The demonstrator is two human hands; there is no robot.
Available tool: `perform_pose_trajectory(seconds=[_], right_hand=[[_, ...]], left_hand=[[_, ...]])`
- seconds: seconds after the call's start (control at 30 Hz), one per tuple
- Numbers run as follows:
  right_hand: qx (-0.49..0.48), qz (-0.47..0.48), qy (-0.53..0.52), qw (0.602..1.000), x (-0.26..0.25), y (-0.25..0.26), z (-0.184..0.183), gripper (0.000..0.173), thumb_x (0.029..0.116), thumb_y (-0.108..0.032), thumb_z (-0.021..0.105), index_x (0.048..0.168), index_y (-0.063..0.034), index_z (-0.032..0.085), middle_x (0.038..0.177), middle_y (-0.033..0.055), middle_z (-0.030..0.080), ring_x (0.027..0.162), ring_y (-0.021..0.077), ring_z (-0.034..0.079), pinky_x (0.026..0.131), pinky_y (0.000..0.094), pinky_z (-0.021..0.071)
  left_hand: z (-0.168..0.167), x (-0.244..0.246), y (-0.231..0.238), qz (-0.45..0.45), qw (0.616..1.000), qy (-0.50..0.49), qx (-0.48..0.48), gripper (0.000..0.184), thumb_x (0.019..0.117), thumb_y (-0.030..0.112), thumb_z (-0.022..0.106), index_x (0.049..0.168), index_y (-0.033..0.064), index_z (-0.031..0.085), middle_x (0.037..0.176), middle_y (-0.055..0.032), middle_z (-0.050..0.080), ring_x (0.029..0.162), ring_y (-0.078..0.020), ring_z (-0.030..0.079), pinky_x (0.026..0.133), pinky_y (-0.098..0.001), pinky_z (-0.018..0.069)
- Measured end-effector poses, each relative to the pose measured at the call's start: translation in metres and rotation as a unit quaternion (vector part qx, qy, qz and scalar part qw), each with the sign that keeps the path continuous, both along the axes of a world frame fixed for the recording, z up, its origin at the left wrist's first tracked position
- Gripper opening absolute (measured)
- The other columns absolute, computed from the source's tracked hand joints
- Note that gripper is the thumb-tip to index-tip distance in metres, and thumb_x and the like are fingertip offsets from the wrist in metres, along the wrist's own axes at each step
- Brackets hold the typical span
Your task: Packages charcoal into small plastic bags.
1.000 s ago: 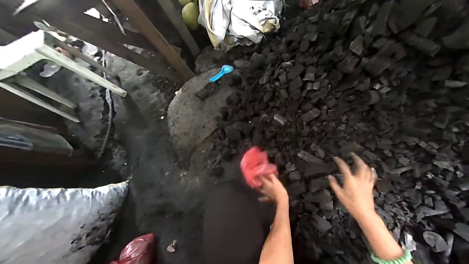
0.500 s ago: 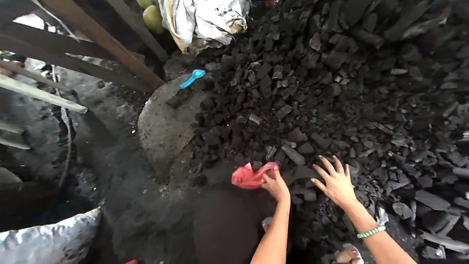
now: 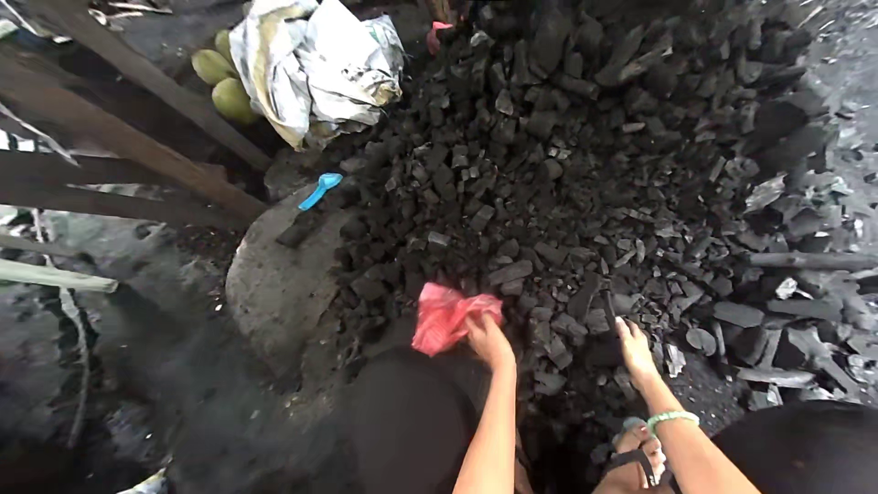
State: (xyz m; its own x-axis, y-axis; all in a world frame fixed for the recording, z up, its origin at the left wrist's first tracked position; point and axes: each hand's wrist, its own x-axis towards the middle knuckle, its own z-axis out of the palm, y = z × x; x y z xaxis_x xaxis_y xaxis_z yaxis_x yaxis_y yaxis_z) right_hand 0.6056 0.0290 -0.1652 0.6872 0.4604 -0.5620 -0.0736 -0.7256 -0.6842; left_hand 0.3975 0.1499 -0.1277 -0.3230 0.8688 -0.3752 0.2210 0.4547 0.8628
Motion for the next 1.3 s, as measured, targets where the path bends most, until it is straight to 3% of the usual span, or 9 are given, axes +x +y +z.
perform_pose_trajectory(seconds=[0.1, 0.23, 0.37, 0.47, 0.57, 0.73, 0.9, 1.1, 1.3], right_hand=[[-0.003, 0.043, -0.056, 0.998, -0.016, 0.007, 0.009, 0.053, 0.1094, -0.037, 0.046, 0.149, -0.0019, 0.049, 0.163, 0.0292, 0.028, 0.148, 0.0497, 0.03, 0.118, 0.0638, 0.0275], [0.033, 0.122, -0.121, 0.985, -0.025, 0.007, 0.027, 0.058, 0.1049, -0.039, 0.056, 0.151, -0.0055, 0.047, 0.154, 0.0238, 0.046, 0.14, 0.0465, 0.044, 0.113, 0.0682, 0.0325], [0.076, 0.198, -0.164, 0.963, -0.026, 0.009, 0.041, 0.053, 0.1024, -0.036, 0.06, 0.149, -0.0109, 0.053, 0.145, 0.0175, 0.058, 0.134, 0.0417, 0.053, 0.107, 0.0726, 0.0329], [0.084, 0.093, -0.202, 0.971, -0.021, 0.001, 0.031, 0.051, 0.1, -0.037, 0.062, 0.141, -0.0063, 0.06, 0.147, 0.027, 0.051, 0.136, 0.0518, 0.045, 0.106, 0.0729, 0.0345], [-0.007, -0.061, -0.118, 0.991, -0.013, -0.01, 0.016, 0.061, 0.1049, -0.043, 0.055, 0.151, -0.0032, 0.047, 0.159, 0.0325, 0.033, 0.146, 0.0541, 0.029, 0.114, 0.0709, 0.0268], [-0.049, 0.033, -0.028, 0.998, -0.025, -0.001, -0.002, 0.069, 0.1057, -0.051, 0.048, 0.156, -0.0061, 0.04, 0.166, 0.0306, 0.017, 0.154, 0.0508, 0.016, 0.118, 0.0727, 0.0168], [-0.057, 0.05, -0.058, 0.995, -0.029, -0.009, -0.004, 0.076, 0.0963, -0.057, 0.064, 0.155, -0.0132, 0.044, 0.162, 0.0284, 0.029, 0.146, 0.0506, 0.034, 0.111, 0.0731, 0.0304], [-0.001, -0.02, -0.025, 0.999, -0.03, -0.014, -0.017, 0.067, 0.1066, -0.051, 0.045, 0.158, -0.009, 0.037, 0.164, 0.0259, 0.028, 0.151, 0.0478, 0.027, 0.115, 0.073, 0.0214], [0.123, -0.023, 0.01, 0.992, -0.05, -0.008, -0.005, 0.065, 0.1028, -0.043, 0.057, 0.156, -0.009, 0.041, 0.158, 0.0254, 0.039, 0.148, 0.0397, 0.037, 0.119, 0.0598, 0.0305]], left_hand=[[-0.031, 0.002, -0.016, 0.008, 0.99, 0.049, -0.13, 0.064, 0.1085, 0.042, 0.047, 0.157, 0.0027, 0.033, 0.154, -0.0312, 0.041, 0.144, -0.0476, 0.036, 0.115, -0.0655, 0.0288], [-0.037, 0.021, -0.041, -0.17, 0.965, 0.138, -0.145, 0.06, 0.1107, 0.035, 0.041, 0.157, -0.0026, 0.032, 0.155, -0.0297, 0.041, 0.148, -0.0456, 0.034, 0.122, -0.0651, 0.0127], [-0.026, 0.032, -0.041, -0.182, 0.966, 0.121, -0.139, 0.06, 0.1099, 0.036, 0.043, 0.153, -0.0051, 0.038, 0.151, -0.0317, 0.044, 0.146, -0.0465, 0.034, 0.122, -0.0618, 0.0158], [-0.02, 0.032, -0.043, -0.181, 0.972, 0.083, -0.125, 0.059, 0.1092, 0.038, 0.045, 0.151, -0.0025, 0.043, 0.153, -0.0294, 0.043, 0.147, -0.046, 0.032, 0.121, -0.0638, 0.0137], [-0.022, 0.023, -0.042, -0.159, 0.978, 0.043, -0.126, 0.058, 0.1086, 0.04, 0.046, 0.15, -0.0011, 0.045, 0.155, -0.0285, 0.042, 0.147, -0.0453, 0.032, 0.121, -0.0648, 0.0146], [-0.033, 0.016, -0.038, -0.173, 0.969, 0.095, -0.147, 0.061, 0.1093, 0.042, 0.043, 0.151, -0.0018, 0.043, 0.151, -0.0304, 0.045, 0.144, -0.0458, 0.037, 0.118, -0.0646, 0.0222], [-0.029, 0.028, -0.04, -0.213, 0.956, 0.133, -0.15, 0.061, 0.1099, 0.043, 0.04, 0.151, -0.0012, 0.042, 0.151, -0.0302, 0.045, 0.144, -0.045, 0.038, 0.118, -0.0658, 0.0197], [-0.012, 0.044, -0.061, -0.2, 0.966, -0.003, -0.164, 0.06, 0.1108, 0.041, 0.039, 0.154, -0.0009, 0.037, 0.158, -0.0333, 0.031, 0.145, -0.0477, 0.032, 0.116, -0.0636, 0.0292], [-0.024, 0.039, -0.05, -0.106, 0.981, -0.062, -0.15, 0.067, 0.11, 0.049, 0.036, 0.154, -0.0015, 0.038, 0.154, -0.0304, 0.04, 0.145, -0.0423, 0.036, 0.117, -0.0599, 0.0306]])
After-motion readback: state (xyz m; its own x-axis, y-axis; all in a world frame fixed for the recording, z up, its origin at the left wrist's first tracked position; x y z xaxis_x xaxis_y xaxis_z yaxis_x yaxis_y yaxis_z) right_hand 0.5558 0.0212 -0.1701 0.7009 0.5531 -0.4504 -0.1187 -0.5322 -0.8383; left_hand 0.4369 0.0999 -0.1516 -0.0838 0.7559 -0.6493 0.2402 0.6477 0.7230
